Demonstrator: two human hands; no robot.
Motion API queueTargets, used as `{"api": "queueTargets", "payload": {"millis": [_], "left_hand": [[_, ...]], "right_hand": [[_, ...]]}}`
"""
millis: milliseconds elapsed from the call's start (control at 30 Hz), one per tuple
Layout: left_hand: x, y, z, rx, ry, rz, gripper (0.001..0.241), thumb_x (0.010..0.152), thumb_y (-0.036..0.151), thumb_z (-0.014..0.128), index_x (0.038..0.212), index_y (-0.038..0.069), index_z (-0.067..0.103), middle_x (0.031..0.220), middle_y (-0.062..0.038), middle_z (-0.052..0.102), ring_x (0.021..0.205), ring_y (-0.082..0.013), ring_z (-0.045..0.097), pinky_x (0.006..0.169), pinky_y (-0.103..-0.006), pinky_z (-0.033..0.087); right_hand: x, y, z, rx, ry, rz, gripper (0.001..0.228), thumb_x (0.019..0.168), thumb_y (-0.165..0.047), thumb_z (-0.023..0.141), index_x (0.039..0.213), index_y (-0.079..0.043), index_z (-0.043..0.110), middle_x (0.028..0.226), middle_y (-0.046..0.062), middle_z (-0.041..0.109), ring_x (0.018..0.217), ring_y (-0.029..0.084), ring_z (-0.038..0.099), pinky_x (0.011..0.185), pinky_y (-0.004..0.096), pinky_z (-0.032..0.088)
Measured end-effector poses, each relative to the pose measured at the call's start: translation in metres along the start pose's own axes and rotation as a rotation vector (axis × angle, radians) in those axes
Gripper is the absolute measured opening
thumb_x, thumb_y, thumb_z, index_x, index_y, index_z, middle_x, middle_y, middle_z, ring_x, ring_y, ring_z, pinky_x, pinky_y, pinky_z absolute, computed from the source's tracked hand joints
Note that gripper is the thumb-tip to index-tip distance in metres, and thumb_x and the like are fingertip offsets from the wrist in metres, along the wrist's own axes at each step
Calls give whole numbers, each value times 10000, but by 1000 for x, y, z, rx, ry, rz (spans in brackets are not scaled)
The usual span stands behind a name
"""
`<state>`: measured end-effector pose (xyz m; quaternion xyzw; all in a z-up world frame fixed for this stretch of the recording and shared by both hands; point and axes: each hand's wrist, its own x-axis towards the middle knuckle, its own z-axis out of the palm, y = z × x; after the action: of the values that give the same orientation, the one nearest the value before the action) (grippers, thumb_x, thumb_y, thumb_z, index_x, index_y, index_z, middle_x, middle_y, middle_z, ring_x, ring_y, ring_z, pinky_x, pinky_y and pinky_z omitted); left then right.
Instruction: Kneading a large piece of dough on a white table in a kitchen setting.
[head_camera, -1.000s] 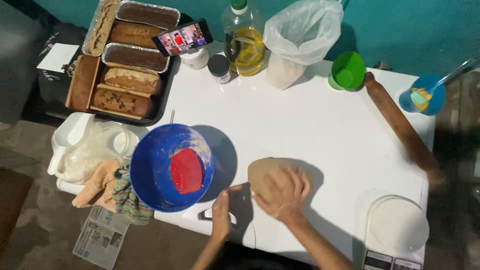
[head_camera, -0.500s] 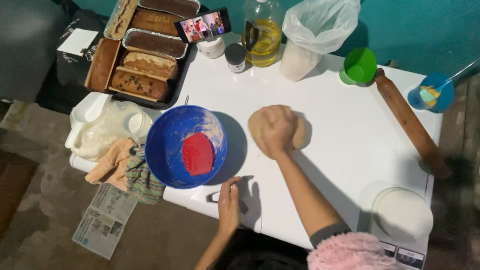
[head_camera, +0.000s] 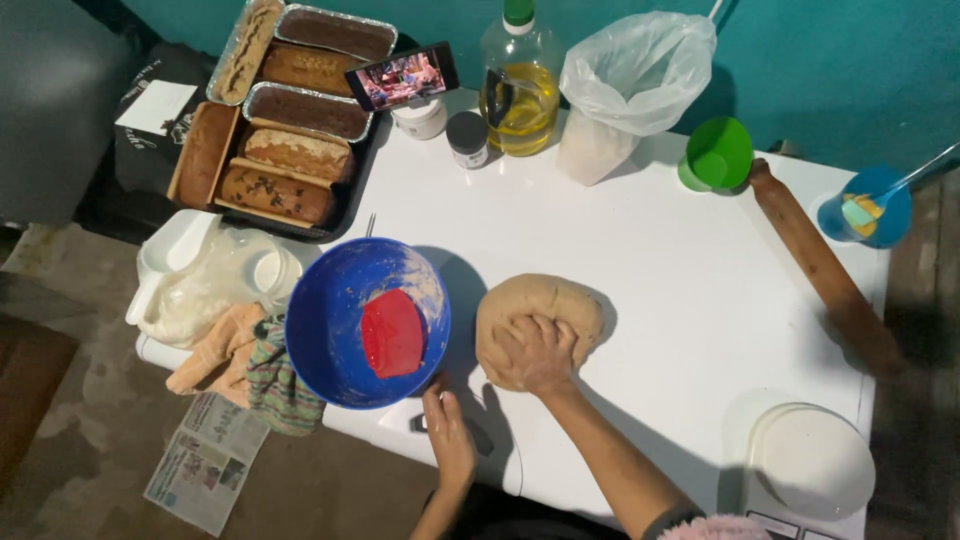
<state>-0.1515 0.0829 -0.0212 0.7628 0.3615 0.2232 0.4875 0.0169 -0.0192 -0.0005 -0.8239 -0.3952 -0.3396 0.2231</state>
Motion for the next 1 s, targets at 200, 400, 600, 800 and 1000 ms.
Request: {"api": "queueTargets", "payload": {"millis": [200,400,600,800,1000], "left_hand": [[-21,45,-14,-99,-65,7,431,1078,283,405,1360,-10,548,1362,-197,586,1296,-323,533,1106,-411,380],[-34,61,-12,-107,-87,55,469,1060,306,389,1405,12,514,1410,-182,559,1310,-315,527,1101,-404,385],[-16,126,102,-451,-116,190,683,1060,438,430,1577,18,279,1636,-249,311,1533,-402,290,1243,-498,196],[2,122,192,136,-92,933,709,864,630,664,1425,204,578,1546,-213,429,1468,-431,352,1188,-651,258],[55,147,229,211,-515,918,621,932,576,579,1426,201,616,1528,-137,543,1440,-352,455,1196,-563,318]], "right_hand": [[49,26,33,-4,-259,309,394,912,-519,706,1088,-170,666,1183,142,591,1165,355,486,1004,581,305],[-5,57,24,325,259,891,512,993,-466,681,1204,-19,548,1177,199,524,1154,365,518,1052,478,403],[-86,26,-77,452,154,936,380,1058,-222,574,1374,-22,504,1388,172,524,1345,335,509,1158,446,382],[-166,70,-146,831,230,1390,636,888,7,664,1479,-53,436,1387,167,542,1163,203,617,887,279,521],[-113,94,-183,421,112,1199,385,1011,-51,674,1381,-15,572,1217,155,659,954,214,653,809,300,516]]}}
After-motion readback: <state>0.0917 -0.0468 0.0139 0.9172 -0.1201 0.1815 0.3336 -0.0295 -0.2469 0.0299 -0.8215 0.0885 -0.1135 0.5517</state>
